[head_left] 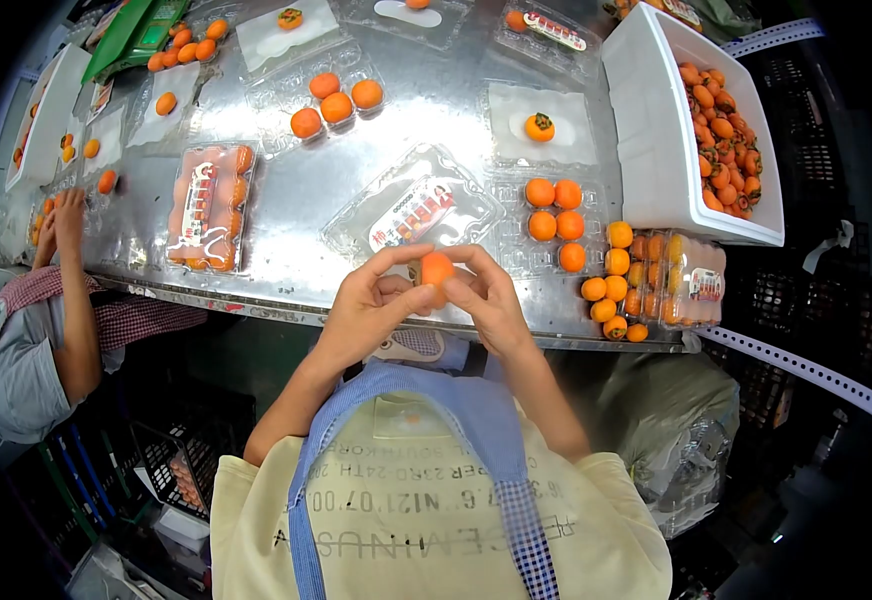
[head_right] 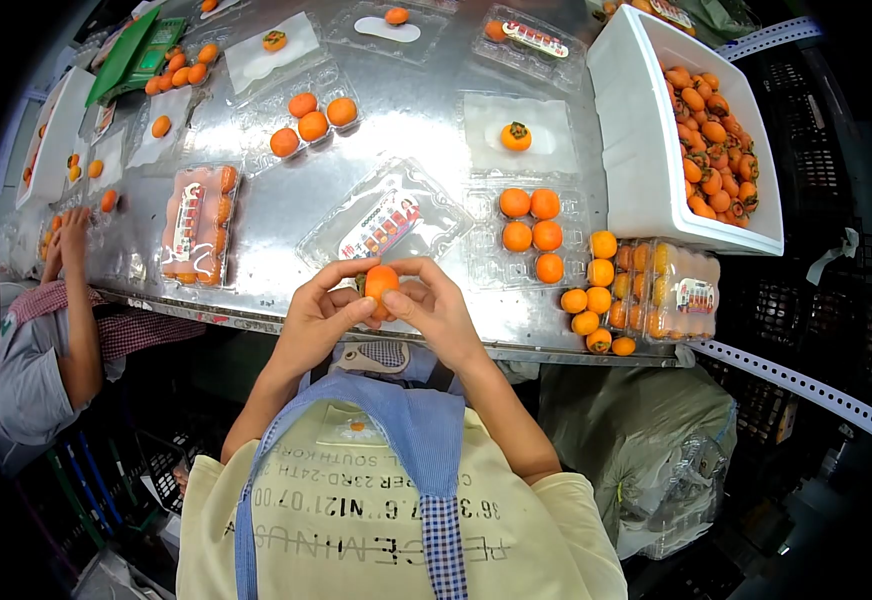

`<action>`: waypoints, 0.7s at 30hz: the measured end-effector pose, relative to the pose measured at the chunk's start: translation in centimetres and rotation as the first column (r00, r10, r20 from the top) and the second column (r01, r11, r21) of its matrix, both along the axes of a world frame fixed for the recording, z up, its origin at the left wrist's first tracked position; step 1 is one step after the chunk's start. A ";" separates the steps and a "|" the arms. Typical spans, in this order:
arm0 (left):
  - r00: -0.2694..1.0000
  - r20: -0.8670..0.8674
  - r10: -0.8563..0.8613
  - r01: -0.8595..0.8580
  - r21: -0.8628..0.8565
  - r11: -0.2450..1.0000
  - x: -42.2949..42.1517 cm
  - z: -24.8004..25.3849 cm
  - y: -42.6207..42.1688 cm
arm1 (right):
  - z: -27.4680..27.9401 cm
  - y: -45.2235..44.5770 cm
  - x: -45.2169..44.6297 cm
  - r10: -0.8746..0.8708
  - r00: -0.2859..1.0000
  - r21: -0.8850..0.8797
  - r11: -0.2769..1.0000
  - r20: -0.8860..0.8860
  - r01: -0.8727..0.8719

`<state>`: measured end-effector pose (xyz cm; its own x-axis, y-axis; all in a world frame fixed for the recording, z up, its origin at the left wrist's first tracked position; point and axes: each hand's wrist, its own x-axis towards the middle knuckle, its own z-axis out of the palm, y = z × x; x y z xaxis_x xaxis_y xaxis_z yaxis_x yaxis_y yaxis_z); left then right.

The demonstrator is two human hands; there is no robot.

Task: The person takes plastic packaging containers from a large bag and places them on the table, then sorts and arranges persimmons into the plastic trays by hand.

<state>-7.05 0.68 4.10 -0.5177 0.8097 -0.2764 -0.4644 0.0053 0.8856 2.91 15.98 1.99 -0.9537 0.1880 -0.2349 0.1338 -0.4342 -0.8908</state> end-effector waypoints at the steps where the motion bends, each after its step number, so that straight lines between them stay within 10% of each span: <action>1: 1.000 0.006 0.004 -0.004 0.003 1.000 0.1 0.0 0.0 | 0.1 0.0 0.0 0.008 1.000 0.005 1.000 0.010 -0.008; 10: 0.769 -0.615 0.174 -0.117 0.132 0.984 0.7 -1.0 0.1 | -0.3 0.0 0.0 -0.071 0.994 -0.012 0.997 -0.082 0.071; 21: 0.715 -0.689 0.122 -0.078 0.095 0.992 0.7 -1.2 0.2 | 1.1 0.7 -0.2 -0.008 0.985 0.415 0.906 -0.171 0.079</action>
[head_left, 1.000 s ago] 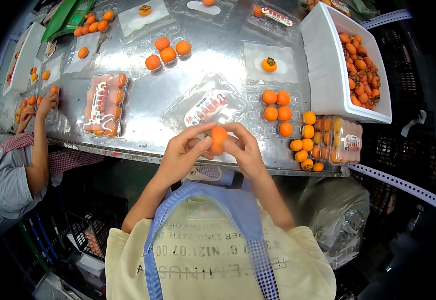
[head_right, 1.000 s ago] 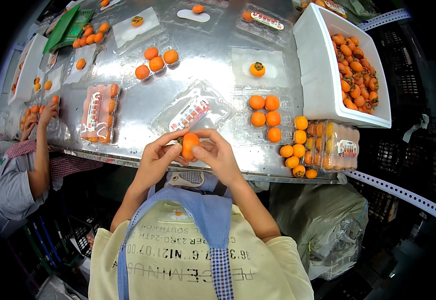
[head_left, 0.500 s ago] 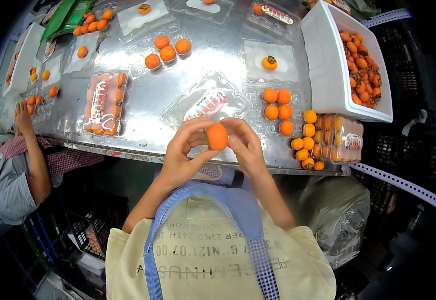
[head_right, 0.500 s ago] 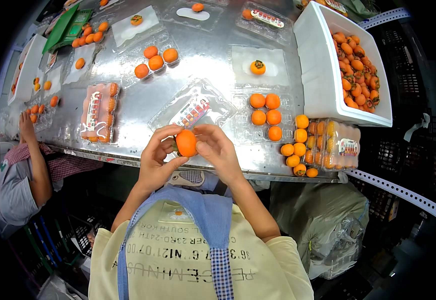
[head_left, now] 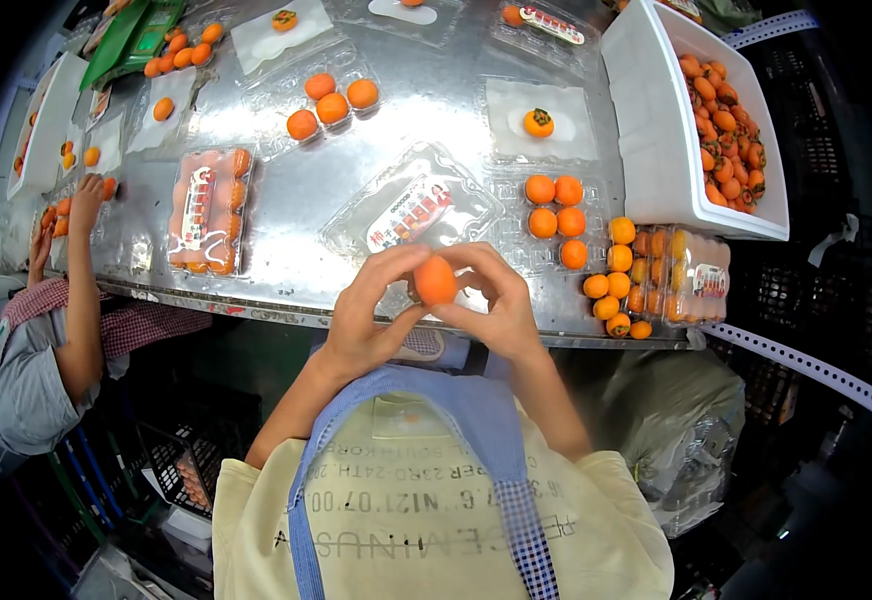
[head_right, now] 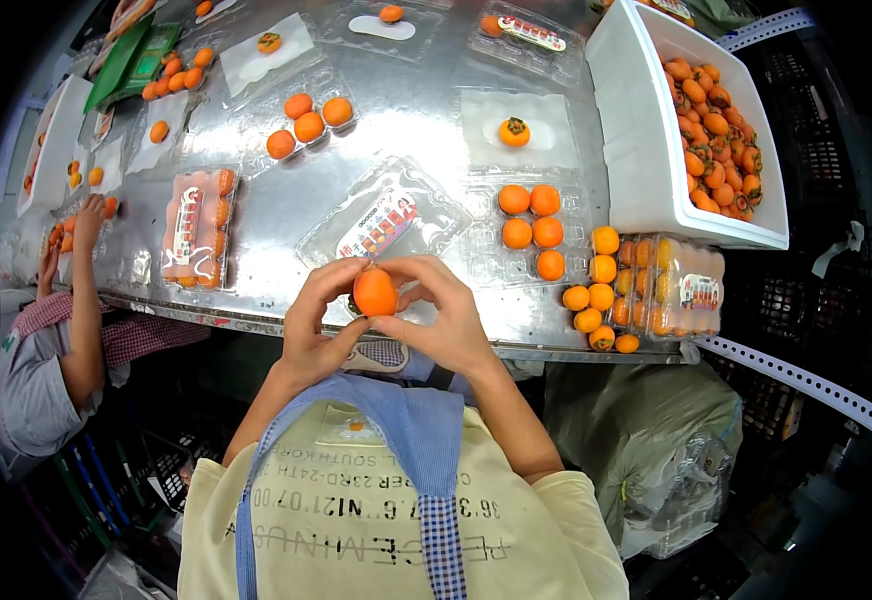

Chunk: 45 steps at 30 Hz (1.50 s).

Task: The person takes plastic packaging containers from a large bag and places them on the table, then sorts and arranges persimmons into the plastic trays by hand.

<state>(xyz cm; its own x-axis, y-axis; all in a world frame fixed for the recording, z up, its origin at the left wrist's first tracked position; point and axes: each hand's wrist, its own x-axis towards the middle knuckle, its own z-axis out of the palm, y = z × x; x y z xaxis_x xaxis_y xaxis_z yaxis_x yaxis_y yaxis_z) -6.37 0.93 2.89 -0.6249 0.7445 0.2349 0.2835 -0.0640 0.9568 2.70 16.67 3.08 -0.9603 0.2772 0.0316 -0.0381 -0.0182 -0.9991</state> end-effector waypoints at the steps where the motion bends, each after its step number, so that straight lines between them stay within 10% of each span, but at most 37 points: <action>1: 0.998 0.069 0.011 -0.011 0.009 1.000 0.1 0.3 0.2 | 0.1 0.0 0.0 -0.010 0.999 0.050 0.999 -0.034 0.012; 4: 0.731 0.655 -0.189 0.063 0.210 0.976 -0.1 1.7 0.4 | 0.3 0.0 -0.1 -0.055 0.989 0.323 0.941 -0.140 0.098; 7: 0.640 0.721 -0.265 0.089 0.272 0.958 -0.5 0.8 -0.2 | 0.4 0.1 0.0 -0.023 0.983 0.443 0.891 -0.181 0.102; 16: 0.465 0.840 -0.281 0.024 0.305 0.952 -0.6 -0.9 -0.4 | 0.6 -0.2 -0.1 -0.014 0.979 0.410 0.907 -0.203 0.098; 28: 0.649 0.761 -0.016 0.097 -0.061 0.993 -0.3 -1.6 0.6 | -1.6 2.9 2.0 -0.072 0.997 0.421 0.905 -0.005 0.067; 35: 0.602 0.792 0.099 -0.031 -0.101 0.994 -1.2 -3.5 -0.4 | -7.2 10.7 7.1 -0.414 0.906 0.822 0.544 0.089 0.168; 45: 0.594 0.791 0.145 -0.064 -0.133 0.989 -1.2 -3.5 -0.5 | -8.3 12.6 7.2 -0.307 0.937 0.940 0.338 0.167 -0.057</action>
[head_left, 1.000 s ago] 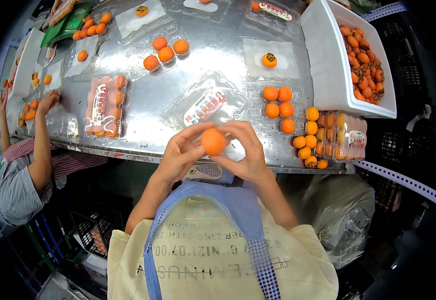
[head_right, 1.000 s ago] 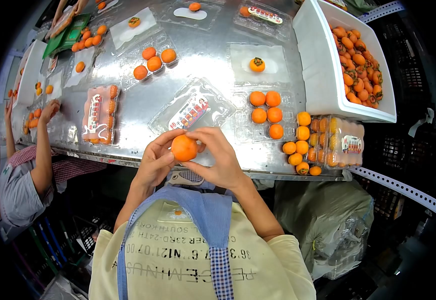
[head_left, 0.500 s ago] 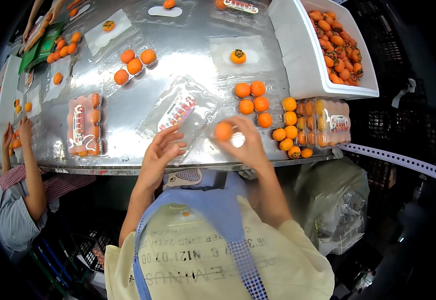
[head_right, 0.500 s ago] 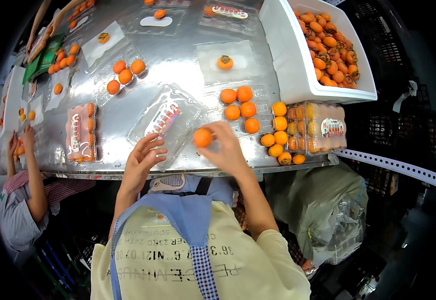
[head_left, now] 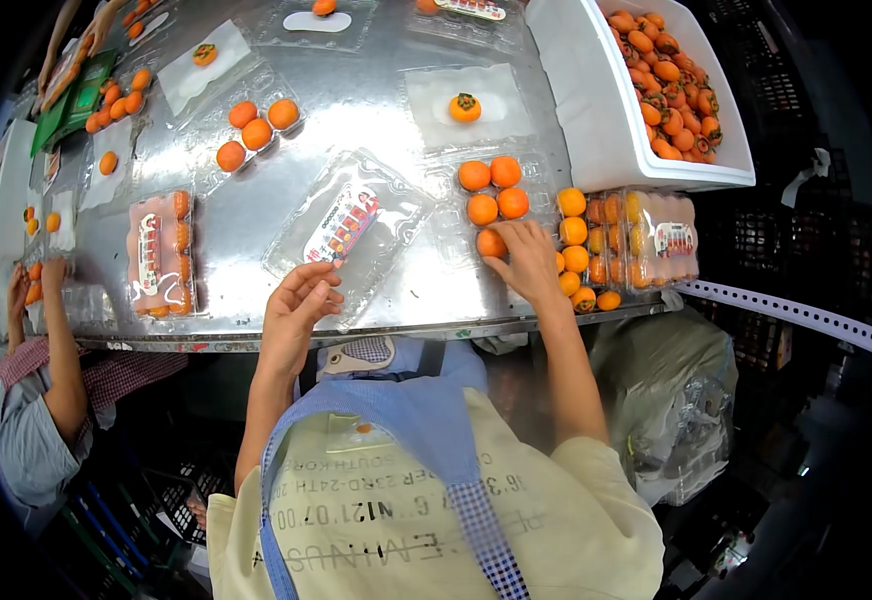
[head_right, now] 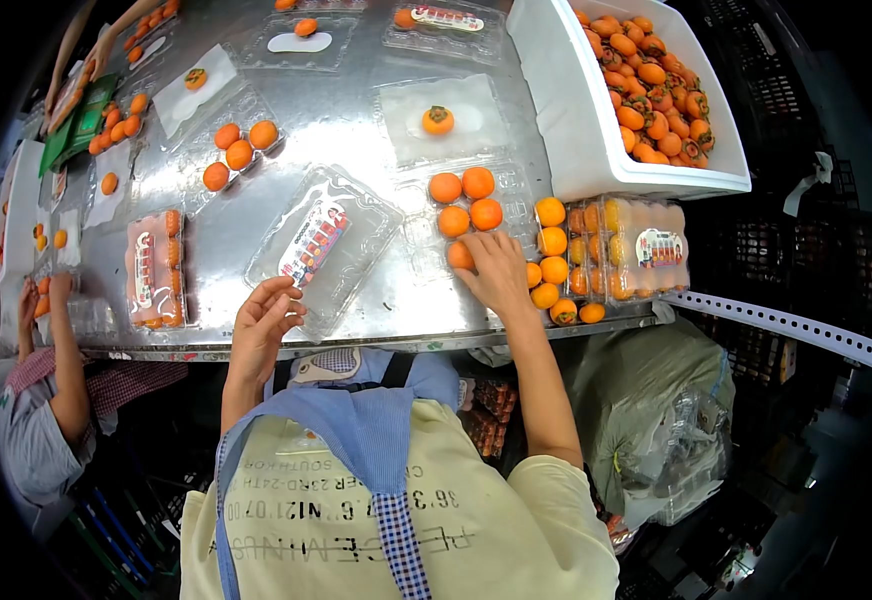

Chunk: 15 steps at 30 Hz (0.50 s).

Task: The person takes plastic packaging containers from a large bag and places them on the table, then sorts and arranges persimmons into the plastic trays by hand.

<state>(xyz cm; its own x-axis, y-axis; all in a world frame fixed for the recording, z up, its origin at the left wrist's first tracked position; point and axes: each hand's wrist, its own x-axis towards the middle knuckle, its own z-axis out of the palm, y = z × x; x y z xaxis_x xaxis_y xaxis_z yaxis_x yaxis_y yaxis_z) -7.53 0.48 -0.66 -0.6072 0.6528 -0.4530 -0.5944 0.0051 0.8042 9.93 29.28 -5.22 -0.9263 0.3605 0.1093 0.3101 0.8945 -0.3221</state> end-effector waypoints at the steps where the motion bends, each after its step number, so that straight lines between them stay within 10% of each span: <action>1: 1.000 0.002 0.004 -0.004 0.001 1.000 0.0 -0.1 -0.1 | -0.1 0.1 0.0 0.015 1.000 0.003 1.000 0.007 -0.015; 15: 0.999 0.018 0.030 -0.030 -0.013 0.999 0.1 -0.4 -0.4 | 0.2 0.6 -0.4 0.110 0.993 0.013 0.994 0.033 -0.111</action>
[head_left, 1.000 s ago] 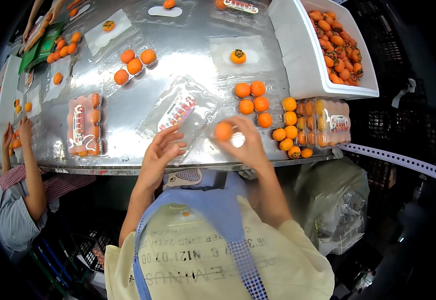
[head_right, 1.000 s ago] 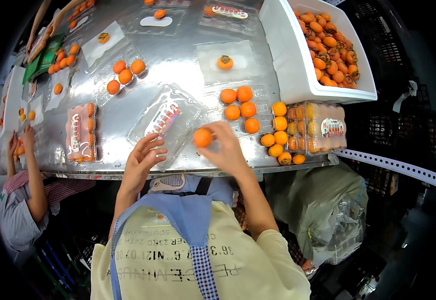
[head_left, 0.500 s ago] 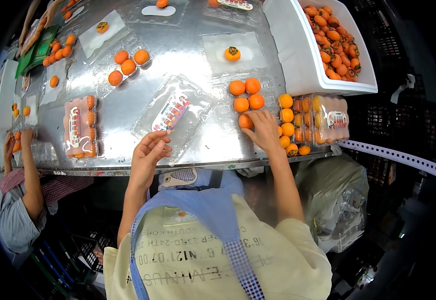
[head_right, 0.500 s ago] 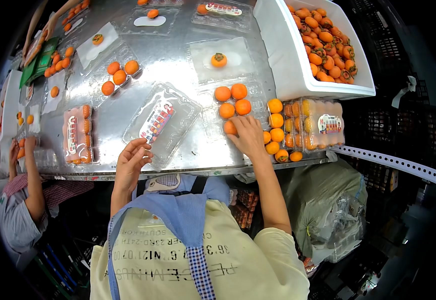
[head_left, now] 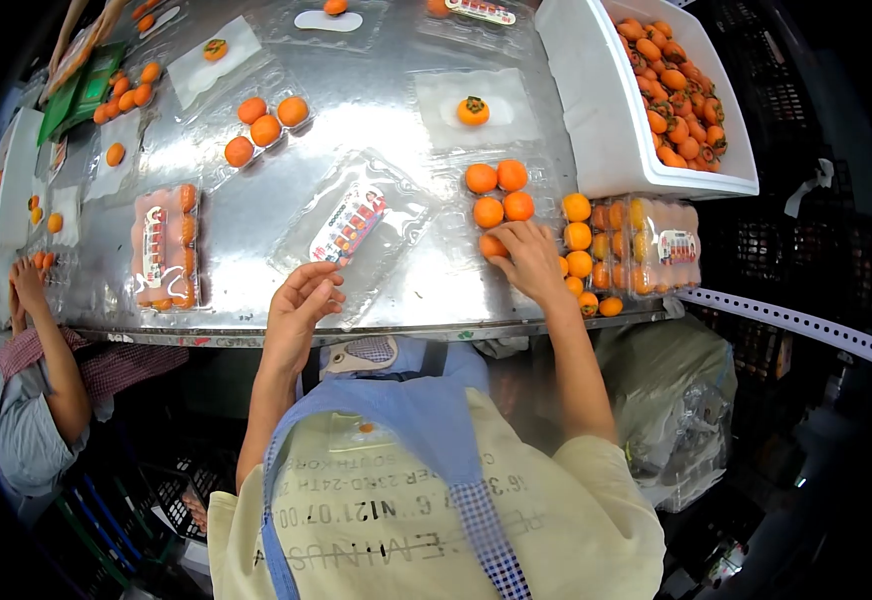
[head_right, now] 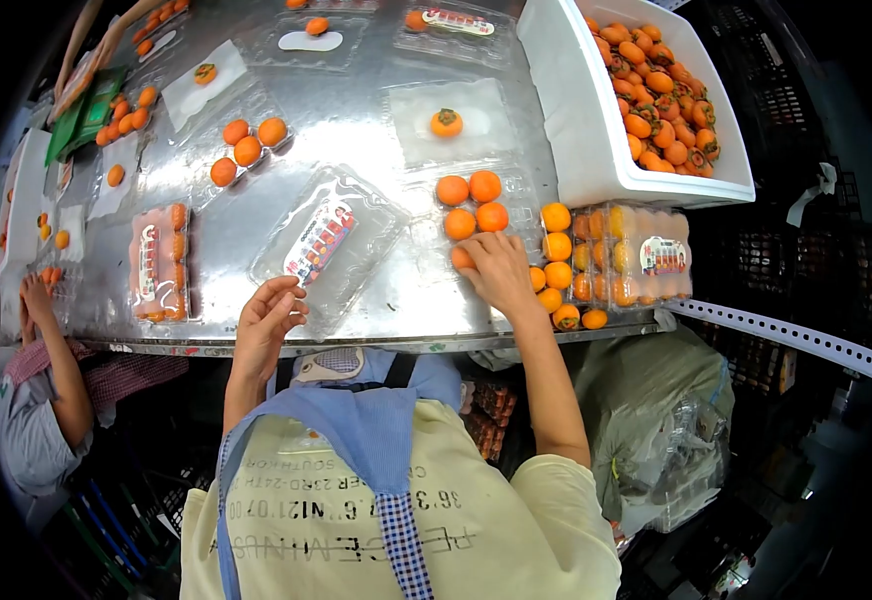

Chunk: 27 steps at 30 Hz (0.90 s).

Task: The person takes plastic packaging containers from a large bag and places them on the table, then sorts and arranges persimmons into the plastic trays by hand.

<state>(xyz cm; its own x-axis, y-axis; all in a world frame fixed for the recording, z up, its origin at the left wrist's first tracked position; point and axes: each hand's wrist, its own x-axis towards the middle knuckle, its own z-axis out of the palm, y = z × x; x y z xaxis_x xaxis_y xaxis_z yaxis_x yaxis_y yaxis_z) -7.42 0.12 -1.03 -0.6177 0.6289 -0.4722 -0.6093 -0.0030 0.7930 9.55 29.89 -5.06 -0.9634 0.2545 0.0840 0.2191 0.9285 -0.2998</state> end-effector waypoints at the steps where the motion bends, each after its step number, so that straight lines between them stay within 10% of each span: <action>1: 1.000 -0.013 -0.003 0.003 -0.007 1.000 0.0 -0.1 -0.1 | -0.1 0.0 0.0 -0.009 1.000 -0.007 1.000 0.000 0.009; 6: 0.957 -0.292 0.003 -0.047 -0.141 0.989 -0.6 -1.6 -0.2 | 0.6 -1.2 -0.4 -0.070 0.989 -0.047 0.997 -0.134 0.064; 9: 0.624 -0.773 -0.113 -0.260 -0.342 0.903 -3.1 -3.4 -0.3 | 0.5 -4.4 -1.1 -0.185 0.950 -0.304 0.947 -0.252 0.104; 11: 0.413 -0.863 -0.292 -0.358 -0.449 0.819 -5.2 -4.1 -0.4 | -0.7 -7.6 -2.0 -0.342 0.939 -0.674 0.687 0.031 0.272; 13: 0.484 -0.801 -0.353 -0.271 -0.520 0.810 -6.8 -7.4 -0.7 | -2.4 -10.5 -3.3 -0.265 0.936 -0.792 0.507 0.233 0.341; 21: 0.855 -0.265 -0.445 0.300 -0.446 0.843 -9.7 -6.6 -1.5 | -5.1 -17.1 -6.5 -0.487 0.867 -0.986 0.059 0.108 0.156; 27: 0.921 0.078 -0.381 0.386 -0.070 0.920 -9.3 -3.7 -2.0 | -0.8 -20.4 -5.9 -0.662 0.723 -0.947 0.059 0.199 0.316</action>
<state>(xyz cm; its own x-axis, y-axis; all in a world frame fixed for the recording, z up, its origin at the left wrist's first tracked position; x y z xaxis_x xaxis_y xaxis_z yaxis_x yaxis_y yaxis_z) -16.67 -1.92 -4.75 -0.3053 0.7691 -0.5615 -0.5981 0.3040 0.7416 3.60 9.53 -5.89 -0.5642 0.7155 -0.4120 0.2669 -0.3141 -0.9111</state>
